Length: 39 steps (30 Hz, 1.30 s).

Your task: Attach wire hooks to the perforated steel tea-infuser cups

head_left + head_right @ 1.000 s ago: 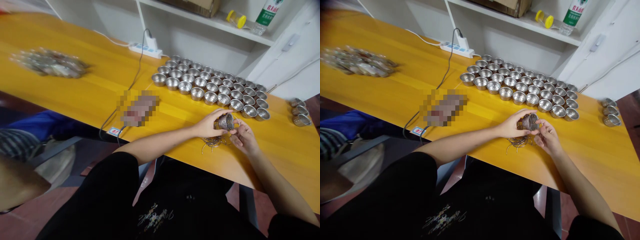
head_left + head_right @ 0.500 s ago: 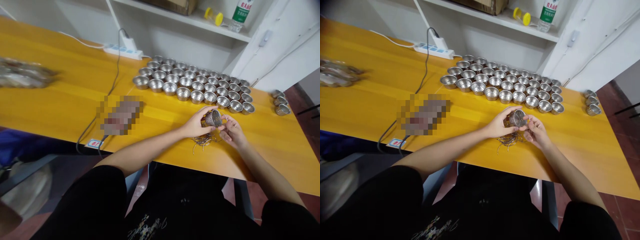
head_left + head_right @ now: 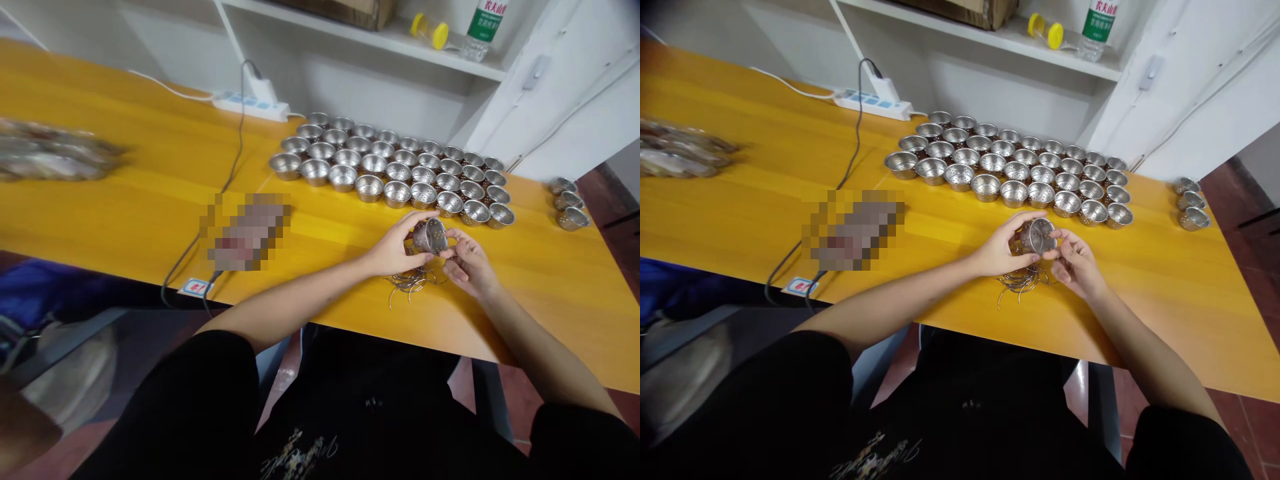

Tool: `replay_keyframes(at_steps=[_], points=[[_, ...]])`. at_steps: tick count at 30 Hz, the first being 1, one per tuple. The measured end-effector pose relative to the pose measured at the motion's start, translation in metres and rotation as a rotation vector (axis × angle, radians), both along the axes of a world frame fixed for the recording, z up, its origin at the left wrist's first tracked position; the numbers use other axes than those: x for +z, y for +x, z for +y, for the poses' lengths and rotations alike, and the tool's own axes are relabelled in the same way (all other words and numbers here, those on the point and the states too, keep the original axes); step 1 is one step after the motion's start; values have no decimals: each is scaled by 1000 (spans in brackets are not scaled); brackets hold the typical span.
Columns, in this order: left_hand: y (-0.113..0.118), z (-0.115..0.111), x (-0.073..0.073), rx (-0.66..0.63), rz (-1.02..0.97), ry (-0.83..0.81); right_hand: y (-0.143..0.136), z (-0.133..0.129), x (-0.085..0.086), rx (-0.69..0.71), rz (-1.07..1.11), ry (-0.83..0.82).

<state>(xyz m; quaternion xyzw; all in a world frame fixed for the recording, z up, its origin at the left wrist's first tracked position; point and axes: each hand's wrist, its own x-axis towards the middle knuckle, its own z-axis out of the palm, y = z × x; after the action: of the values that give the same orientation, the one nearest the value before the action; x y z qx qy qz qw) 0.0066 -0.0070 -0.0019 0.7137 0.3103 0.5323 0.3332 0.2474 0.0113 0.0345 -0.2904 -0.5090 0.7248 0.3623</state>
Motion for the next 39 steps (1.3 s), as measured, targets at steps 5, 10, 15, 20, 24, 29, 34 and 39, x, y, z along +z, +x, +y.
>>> replay_keyframes(at_steps=[5, 10, 15, 20, 24, 29, 34, 39], points=[[1, 1, 0, 17, 20, 64, 2, 0, -1, -15, -7, 12], [1, 2, -1, 10, 45, 113, 5, -1, -1, -15, -32, 16], [0, 2, 0, 5, 73, 107, 6, -2, -3, -21, -26, 20], [1, -1, 1, -11, 82, 77, 4, -4, -3, -8, -44, 55], [0, -2, 2, -32, 89, 86, 2, -6, -3, -8, -40, 75], [-1, -2, 4, -58, 103, 96, 1, -8, -3, -6, -39, 65], [2, -2, 3, -64, 112, 48, -1, -9, -3, 36, -43, 55], [8, -3, -3, -23, 116, -17, -6, -13, -2, 66, -48, 48]])
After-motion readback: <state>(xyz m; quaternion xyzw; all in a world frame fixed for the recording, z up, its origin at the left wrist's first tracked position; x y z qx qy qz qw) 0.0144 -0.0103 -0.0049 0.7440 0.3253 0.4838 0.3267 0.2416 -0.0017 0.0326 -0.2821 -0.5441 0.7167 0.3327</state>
